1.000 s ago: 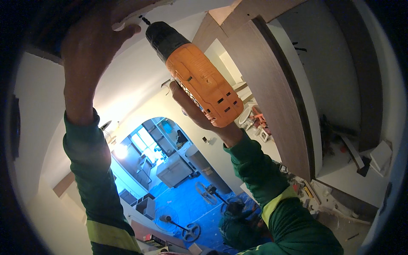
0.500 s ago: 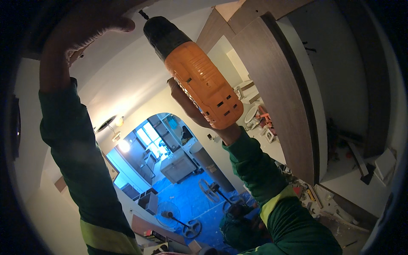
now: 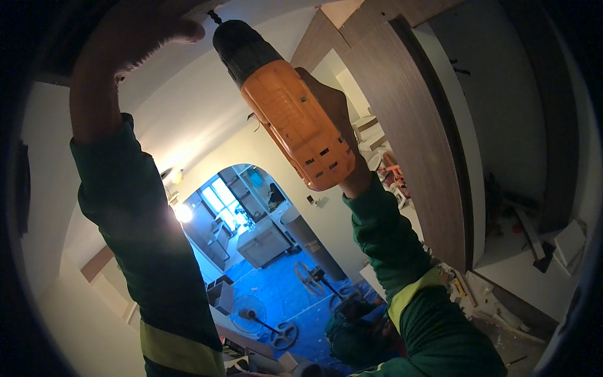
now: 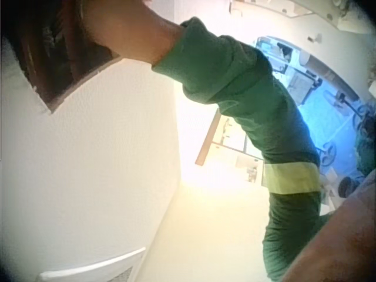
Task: The person uses a cordless drill to drive screws into a wooden cabinet mounted on a wall. They repeatedly position screws and operate the drill to secure the cabinet in place.
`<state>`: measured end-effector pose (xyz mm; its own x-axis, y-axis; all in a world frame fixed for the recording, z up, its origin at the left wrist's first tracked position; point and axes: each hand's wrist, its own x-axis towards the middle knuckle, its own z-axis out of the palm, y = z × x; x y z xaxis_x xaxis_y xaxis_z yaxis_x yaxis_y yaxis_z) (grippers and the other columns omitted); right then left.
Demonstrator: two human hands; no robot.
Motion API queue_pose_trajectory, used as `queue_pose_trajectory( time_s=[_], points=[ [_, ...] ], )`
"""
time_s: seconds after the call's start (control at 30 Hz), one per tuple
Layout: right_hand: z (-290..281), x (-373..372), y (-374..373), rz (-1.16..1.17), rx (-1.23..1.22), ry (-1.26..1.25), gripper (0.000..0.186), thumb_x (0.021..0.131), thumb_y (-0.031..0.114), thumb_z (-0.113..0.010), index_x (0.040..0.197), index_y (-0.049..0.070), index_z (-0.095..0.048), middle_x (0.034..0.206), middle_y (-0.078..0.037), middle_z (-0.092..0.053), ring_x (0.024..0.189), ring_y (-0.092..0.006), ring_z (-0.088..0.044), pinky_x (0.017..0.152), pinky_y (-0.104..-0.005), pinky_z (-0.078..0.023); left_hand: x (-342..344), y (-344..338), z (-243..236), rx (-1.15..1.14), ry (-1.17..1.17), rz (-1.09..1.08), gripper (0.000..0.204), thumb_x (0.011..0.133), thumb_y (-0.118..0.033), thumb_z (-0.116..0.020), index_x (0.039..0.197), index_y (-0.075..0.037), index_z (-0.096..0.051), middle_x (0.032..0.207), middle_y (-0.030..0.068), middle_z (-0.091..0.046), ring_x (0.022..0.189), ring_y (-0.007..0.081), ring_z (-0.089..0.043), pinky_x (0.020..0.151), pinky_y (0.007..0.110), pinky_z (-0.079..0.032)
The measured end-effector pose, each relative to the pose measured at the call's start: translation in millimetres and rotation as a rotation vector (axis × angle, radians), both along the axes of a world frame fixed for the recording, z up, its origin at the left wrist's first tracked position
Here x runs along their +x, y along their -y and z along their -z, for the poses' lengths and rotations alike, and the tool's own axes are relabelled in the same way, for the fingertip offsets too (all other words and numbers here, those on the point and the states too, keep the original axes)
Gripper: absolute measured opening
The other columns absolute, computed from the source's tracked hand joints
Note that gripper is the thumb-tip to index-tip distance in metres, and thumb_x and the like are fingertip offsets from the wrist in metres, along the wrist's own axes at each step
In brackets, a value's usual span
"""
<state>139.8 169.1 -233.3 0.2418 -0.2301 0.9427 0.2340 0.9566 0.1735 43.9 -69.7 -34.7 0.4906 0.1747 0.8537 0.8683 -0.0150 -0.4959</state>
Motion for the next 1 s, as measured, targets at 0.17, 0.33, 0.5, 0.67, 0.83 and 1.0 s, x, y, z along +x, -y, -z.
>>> queue_pose_trajectory(
  time_s=[0.17, 0.33, 0.5, 0.67, 0.83, 1.0],
  points=[
    [-0.6, 0.0, -1.1, -0.01, 0.009, 0.002, 0.053, 0.094, 0.026, -0.071, 0.141, 0.011, -0.051, 0.123, -0.006, -0.066, 0.103, -0.0149, -0.069, 0.09, -0.0335, -0.059, -5.6, -3.9, 3.1, -0.008, 0.0, 0.016, 0.073, 0.074, -0.023, -0.085, 0.139, -0.003, -0.061, 0.123, 0.0216, -0.071, 0.105, 0.0325, -0.071, 0.086, 0.039, -0.058],
    [-1.9, 1.8, -3.1, -0.025, 0.014, 0.004, 0.052, 0.094, 0.027, -0.072, 0.138, 0.01, -0.052, 0.12, -0.007, -0.067, 0.101, -0.0156, -0.069, 0.089, -0.0335, -0.06, 1.3, -5.2, 1.9, -0.037, 0.09, -0.033, 0.074, 0.076, -0.022, -0.085, 0.143, -0.004, -0.058, 0.124, 0.021, -0.071, 0.104, 0.0313, -0.071, 0.086, 0.038, -0.059],
    [-2.5, 3.0, -6.0, -0.037, 0.018, 0.008, 0.051, 0.093, 0.029, -0.072, 0.136, 0.009, -0.053, 0.118, -0.008, -0.067, 0.1, -0.0162, -0.07, 0.088, -0.0335, -0.06, 9.2, -0.7, 3.8, -0.114, 0.207, -0.031, 0.076, 0.075, -0.021, -0.085, 0.144, -0.004, -0.057, 0.125, 0.0206, -0.07, 0.101, 0.0306, -0.072, 0.083, 0.038, -0.06],
    [-4.2, 3.7, -9.4, -0.043, 0.025, 0.008, 0.05, 0.093, 0.03, -0.073, 0.133, 0.008, -0.054, 0.116, -0.008, -0.068, 0.098, -0.0169, -0.071, 0.087, -0.0334, -0.061, 2.2, -3.9, 8.6, -0.005, 0.059, 0.02, 0.076, 0.074, -0.021, -0.087, 0.143, -0.004, -0.058, 0.125, 0.0199, -0.071, 0.098, 0.0303, -0.073, 0.08, 0.036, -0.061],
    [-6.8, 4.1, -12.5, -0.055, 0.036, 0.004, 0.049, 0.093, 0.031, -0.074, 0.13, 0.007, -0.055, 0.114, -0.009, -0.068, 0.096, -0.0175, -0.071, 0.086, -0.0334, -0.061, 4.7, -7.8, 3.2, -0.051, 0.092, -0.038, 0.073, 0.073, -0.02, -0.087, 0.14, -0.004, -0.061, 0.124, 0.0199, -0.071, 0.097, 0.0306, -0.073, 0.084, 0.038, -0.06],
    [-7.6, 5.0, -16.9, -0.07, 0.043, 0.005, 0.049, 0.093, 0.033, -0.075, 0.128, 0.005, -0.055, 0.112, -0.01, -0.069, 0.094, -0.0182, -0.072, 0.085, -0.0334, -0.062, 0.1, -3.1, 2.9, 0.004, -0.059, -0.038, 0.074, 0.072, -0.021, -0.087, 0.14, -0.004, -0.061, 0.124, 0.0212, -0.071, 0.098, 0.0311, -0.072, 0.083, 0.037, -0.06]
  ],
)
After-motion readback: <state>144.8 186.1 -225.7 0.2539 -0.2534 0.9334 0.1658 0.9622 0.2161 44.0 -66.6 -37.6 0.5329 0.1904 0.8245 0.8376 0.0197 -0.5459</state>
